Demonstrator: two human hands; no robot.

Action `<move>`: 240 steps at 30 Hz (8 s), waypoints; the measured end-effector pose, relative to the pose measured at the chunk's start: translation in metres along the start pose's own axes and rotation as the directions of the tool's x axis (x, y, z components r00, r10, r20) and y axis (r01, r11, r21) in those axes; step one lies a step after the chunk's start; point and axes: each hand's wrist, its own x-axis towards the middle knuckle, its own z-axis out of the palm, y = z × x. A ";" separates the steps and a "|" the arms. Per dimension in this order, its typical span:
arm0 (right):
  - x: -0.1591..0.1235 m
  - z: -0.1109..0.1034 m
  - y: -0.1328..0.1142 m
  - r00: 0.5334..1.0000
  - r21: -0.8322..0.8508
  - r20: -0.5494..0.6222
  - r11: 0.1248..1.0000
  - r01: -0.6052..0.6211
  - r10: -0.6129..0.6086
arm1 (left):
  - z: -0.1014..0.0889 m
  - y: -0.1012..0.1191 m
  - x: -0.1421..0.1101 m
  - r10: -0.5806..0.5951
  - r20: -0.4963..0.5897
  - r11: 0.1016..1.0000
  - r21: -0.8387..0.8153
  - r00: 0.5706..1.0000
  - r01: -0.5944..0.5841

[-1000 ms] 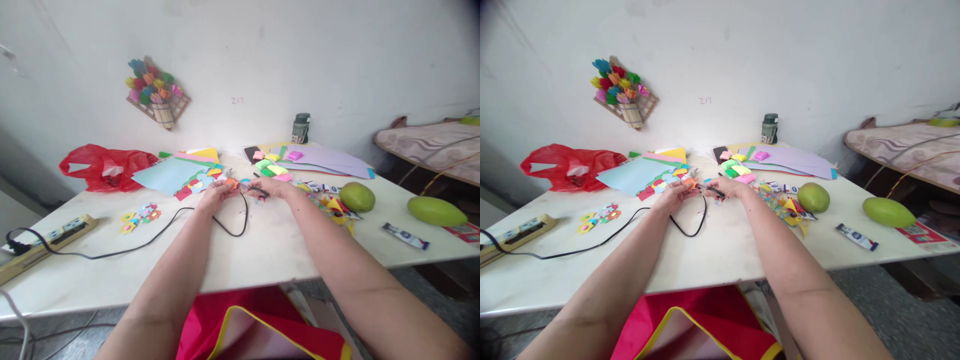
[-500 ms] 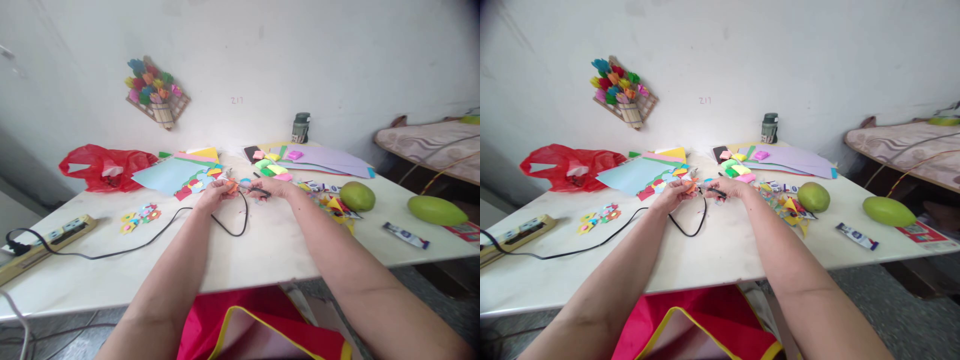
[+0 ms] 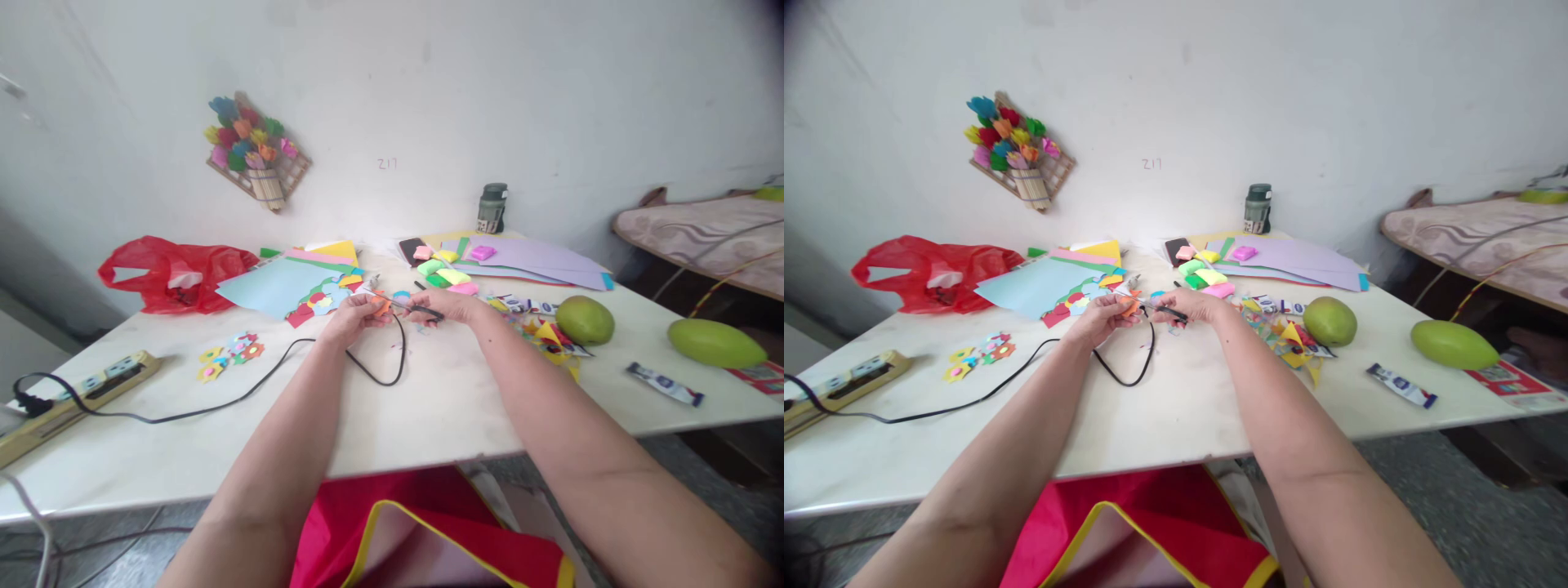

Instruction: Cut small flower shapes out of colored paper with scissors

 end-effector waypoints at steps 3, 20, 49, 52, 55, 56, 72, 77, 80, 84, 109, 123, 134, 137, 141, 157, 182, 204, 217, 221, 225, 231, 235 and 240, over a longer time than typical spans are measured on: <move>0.000 0.000 0.000 1.000 -0.002 -0.006 1.000 0.013 -0.013 | 0.000 0.000 0.000 -0.001 -0.002 1.000 -0.009 1.000 0.001; 0.003 -0.004 0.002 0.997 -0.051 -0.020 0.996 0.080 -0.081 | 0.001 0.002 -0.002 -0.005 -0.008 1.000 -0.027 1.000 0.005; 0.000 -0.007 -0.002 0.981 -0.397 -0.090 0.910 0.122 -0.171 | 0.000 0.001 -0.002 0.009 0.052 1.000 0.022 0.999 -0.011; 0.000 -0.007 -0.003 0.982 -0.379 -0.095 0.918 0.118 -0.166 | 0.000 0.000 -0.002 0.006 0.051 1.000 0.024 0.999 -0.007; 0.001 -0.008 -0.002 0.980 -0.355 -0.090 0.925 0.134 -0.177 | -0.001 -0.001 -0.001 0.005 0.052 1.000 0.025 0.999 -0.006; 0.001 -0.008 -0.001 0.980 -0.335 -0.083 0.931 0.141 -0.179 | -0.001 -0.001 -0.001 0.004 0.054 1.000 0.025 0.999 -0.006; -0.004 -0.007 -0.001 0.996 -0.068 -0.024 0.994 0.081 -0.083 | 0.008 0.003 -0.003 -0.031 0.054 0.999 -0.032 0.998 0.033; -0.003 -0.007 0.000 0.998 -0.060 -0.019 0.996 0.065 -0.067 | 0.008 0.002 -0.002 -0.019 0.059 0.999 -0.026 0.998 0.021; -0.004 -0.007 0.000 0.997 -0.066 -0.016 0.996 0.068 -0.069 | 0.008 0.002 -0.002 -0.018 0.049 1.000 -0.019 0.999 0.019; -0.004 -0.008 0.000 0.998 -0.057 -0.019 0.997 0.055 -0.056 | 0.009 0.004 -0.004 -0.020 0.031 1.000 -0.012 0.999 0.021; 0.000 -0.008 0.004 0.998 -0.007 0.010 0.998 0.057 -0.057 | 0.010 0.005 -0.004 -0.043 0.034 0.999 -0.005 0.998 0.044; -0.001 -0.008 0.006 0.998 -0.008 0.014 0.998 0.067 -0.067 | 0.012 0.006 -0.005 -0.042 0.004 0.999 -0.013 0.999 0.042; -0.001 -0.007 0.006 0.999 0.019 0.003 0.999 0.051 -0.051 | 0.013 0.005 -0.005 -0.053 -0.012 0.997 -0.051 0.999 0.052; -0.001 -0.007 0.006 0.999 0.011 0.005 0.999 0.052 -0.052 | 0.013 0.004 -0.004 -0.048 -0.016 0.998 -0.049 0.999 0.047; 0.001 -0.007 0.008 0.999 0.010 0.007 0.999 0.050 -0.050 | 0.012 0.003 -0.003 -0.036 -0.018 0.998 -0.044 0.999 0.035; -0.001 -0.007 0.006 0.999 -0.010 0.015 0.999 0.044 -0.044 | 0.013 0.002 -0.002 -0.042 -0.020 0.998 -0.047 0.999 0.041; -0.005 -0.005 0.000 0.999 -0.040 0.024 0.998 0.048 -0.047 | 0.013 0.002 -0.003 -0.064 0.001 0.996 -0.066 0.998 0.064; -0.012 -0.007 -0.008 0.999 -0.102 0.039 0.994 0.034 -0.030 | 0.018 0.003 -0.003 -0.058 0.007 0.996 -0.072 0.998 0.058; -0.014 -0.012 -0.008 0.999 -0.030 0.028 0.999 -0.043 0.043 | 0.015 0.001 -0.002 -0.033 0.000 0.997 -0.064 0.999 0.033; -0.011 -0.017 0.001 1.000 0.003 0.018 1.000 -0.014 0.014 | 0.015 0.001 -0.001 -0.016 -0.032 0.997 -0.070 0.999 0.014; -0.006 -0.019 0.010 0.994 0.026 -0.082 0.997 0.071 -0.069 | 0.015 0.002 -0.001 -0.001 -0.050 0.998 -0.058 0.999 -0.002; -0.005 -0.012 0.001 0.970 0.126 -0.227 0.985 0.120 -0.090 | 0.015 0.002 -0.002 0.031 -0.027 1.000 0.008 0.999 -0.030; -0.002 -0.006 -0.003 0.961 0.189 -0.264 0.973 0.136 -0.083 | 0.016 0.002 -0.002 0.020 -0.014 0.999 0.043 1.000 -0.019; 0.003 -0.001 -0.002 0.965 0.253 -0.247 0.955 0.154 -0.090 | 0.018 0.002 -0.002 0.013 0.024 0.996 0.087 1.000 -0.015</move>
